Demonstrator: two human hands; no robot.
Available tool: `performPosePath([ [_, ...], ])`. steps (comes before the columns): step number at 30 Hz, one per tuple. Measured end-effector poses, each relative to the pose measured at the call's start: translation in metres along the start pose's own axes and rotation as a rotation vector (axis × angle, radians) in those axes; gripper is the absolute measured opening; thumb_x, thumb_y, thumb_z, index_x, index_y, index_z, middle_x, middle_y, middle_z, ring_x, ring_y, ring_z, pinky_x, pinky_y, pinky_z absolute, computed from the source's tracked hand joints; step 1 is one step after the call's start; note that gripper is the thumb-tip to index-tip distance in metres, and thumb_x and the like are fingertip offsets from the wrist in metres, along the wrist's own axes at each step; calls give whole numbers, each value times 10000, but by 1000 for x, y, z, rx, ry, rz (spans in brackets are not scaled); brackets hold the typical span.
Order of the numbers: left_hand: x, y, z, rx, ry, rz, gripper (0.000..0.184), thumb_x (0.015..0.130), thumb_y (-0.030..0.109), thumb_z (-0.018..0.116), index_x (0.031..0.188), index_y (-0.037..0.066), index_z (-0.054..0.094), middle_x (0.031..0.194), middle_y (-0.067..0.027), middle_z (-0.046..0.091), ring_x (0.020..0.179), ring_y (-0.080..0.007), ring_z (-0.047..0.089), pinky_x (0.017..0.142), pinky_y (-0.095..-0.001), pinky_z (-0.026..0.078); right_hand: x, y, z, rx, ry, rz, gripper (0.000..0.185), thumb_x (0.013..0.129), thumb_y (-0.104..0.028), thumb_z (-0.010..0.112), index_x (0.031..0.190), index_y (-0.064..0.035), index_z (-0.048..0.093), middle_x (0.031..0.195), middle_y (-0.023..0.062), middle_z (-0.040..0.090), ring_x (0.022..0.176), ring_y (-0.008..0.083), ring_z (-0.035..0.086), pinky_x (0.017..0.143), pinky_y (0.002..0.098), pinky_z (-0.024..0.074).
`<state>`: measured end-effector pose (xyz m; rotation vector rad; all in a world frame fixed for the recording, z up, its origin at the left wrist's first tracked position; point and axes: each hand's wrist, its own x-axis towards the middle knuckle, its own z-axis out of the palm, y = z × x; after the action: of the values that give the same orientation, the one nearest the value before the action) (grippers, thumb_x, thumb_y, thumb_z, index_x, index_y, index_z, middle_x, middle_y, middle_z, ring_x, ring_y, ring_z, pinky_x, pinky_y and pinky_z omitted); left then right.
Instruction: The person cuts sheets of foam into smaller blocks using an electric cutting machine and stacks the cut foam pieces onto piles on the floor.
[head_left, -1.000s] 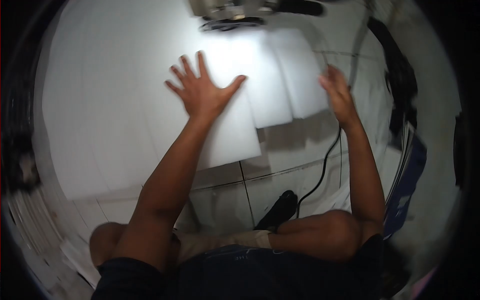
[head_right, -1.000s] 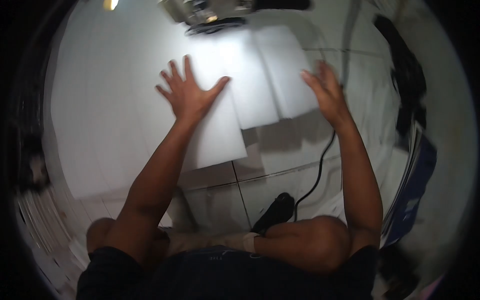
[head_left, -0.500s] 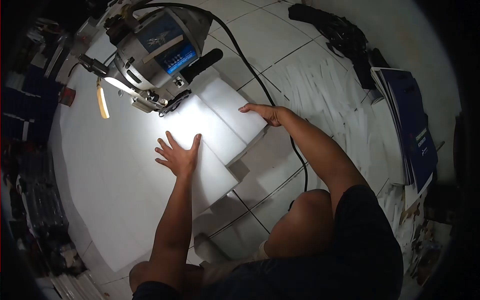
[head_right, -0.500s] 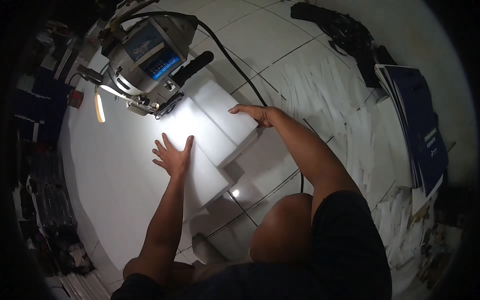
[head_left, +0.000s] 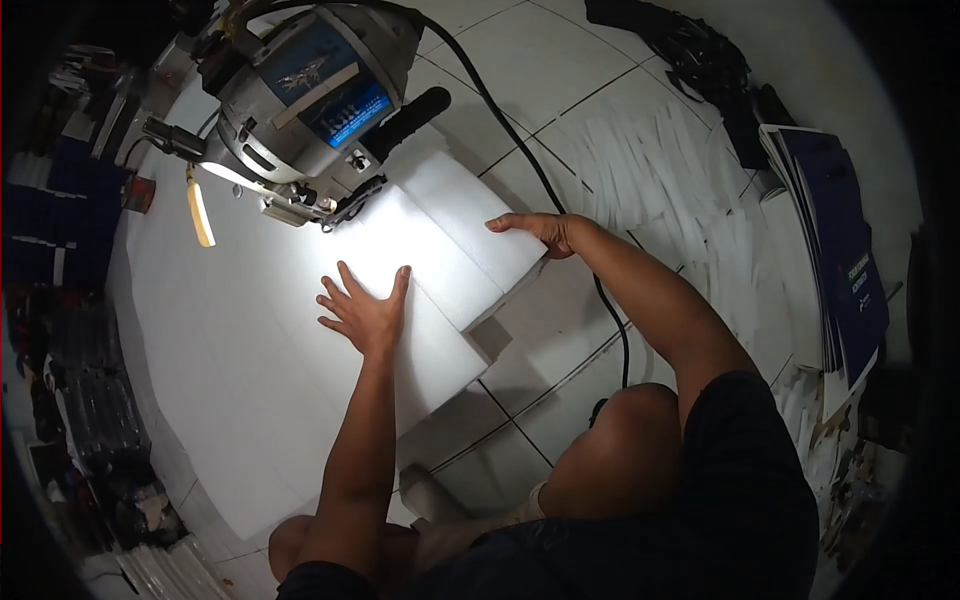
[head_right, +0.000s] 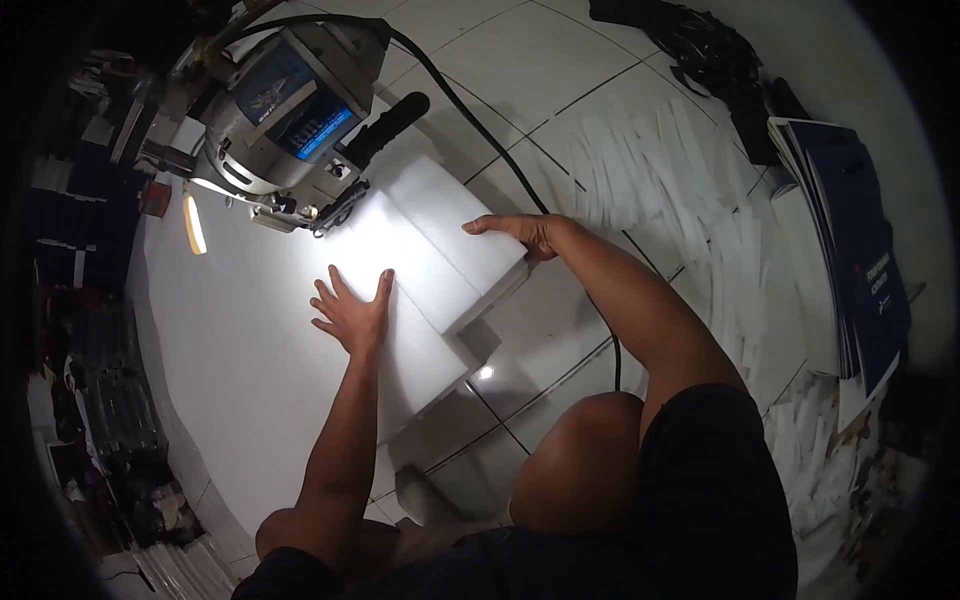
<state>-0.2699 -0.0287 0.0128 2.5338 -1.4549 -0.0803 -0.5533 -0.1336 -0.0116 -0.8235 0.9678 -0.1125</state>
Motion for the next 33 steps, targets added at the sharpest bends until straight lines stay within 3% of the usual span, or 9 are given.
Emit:
performPosePath([
  [10,4,-6,-5,-49,-66,-1,1149,679,814,560,1488,73,218,1513,-275,154,1411,-488,49,1113,-635,17,-10,20,-12,-41,6,35,845,709,-561,703,1368,-95,455,1248,148,549,1089,245,554,936,368,446],
  [12,3,-6,-4,-41,-69,3,1145,682,815,555,1489,74,220,1516,-269,151,1413,-483,49,1117,-629,18,-36,25,-14,-7,56,-54,809,744,-514,692,1374,-74,439,1242,140,550,1094,249,559,939,352,448],
  [16,4,-10,4,-7,-19,1,1133,672,829,545,1495,114,235,1531,-231,169,1419,-460,71,1122,-624,45,-118,7,5,-52,167,37,805,773,-437,688,1419,-64,383,1265,124,542,1121,250,546,962,349,434],
  [21,15,-25,22,99,97,18,1027,715,836,480,1486,182,294,1525,-206,234,1400,-457,160,1084,-679,84,-237,6,45,-219,263,-347,863,744,-316,728,1457,-57,316,1259,101,564,1137,211,529,985,344,415],
  [25,23,-36,41,93,157,66,980,752,874,311,1472,210,327,1495,-168,313,1360,-411,270,1066,-680,136,-370,64,31,-147,563,-267,571,789,-281,699,1282,-41,538,1149,120,643,1043,205,608,966,330,446],
  [27,24,-33,30,14,123,59,953,771,865,278,1464,214,345,1483,-167,330,1353,-420,277,1070,-675,134,-432,143,-28,-187,835,-501,356,767,-240,690,1029,1,698,986,124,700,898,206,661,917,324,477],
  [29,34,-40,37,-25,82,44,911,795,846,254,1462,233,350,1484,-156,330,1354,-442,268,1072,-681,124,-541,159,39,-141,829,-448,375,764,-289,679,995,6,688,897,107,694,840,206,649,818,314,506],
  [31,39,-45,47,-56,106,50,894,805,840,236,1465,247,343,1494,-151,318,1367,-453,245,1066,-695,117,-619,220,71,127,1313,-757,376,766,-312,655,980,-2,664,853,89,669,786,201,633,698,297,520],
  [33,41,-50,49,-59,126,58,890,808,838,232,1468,251,337,1497,-145,315,1371,-454,236,1063,-699,113,-675,248,113,92,1753,-665,426,794,-304,623,1098,-7,598,917,107,650,808,224,651,649,316,536],
])
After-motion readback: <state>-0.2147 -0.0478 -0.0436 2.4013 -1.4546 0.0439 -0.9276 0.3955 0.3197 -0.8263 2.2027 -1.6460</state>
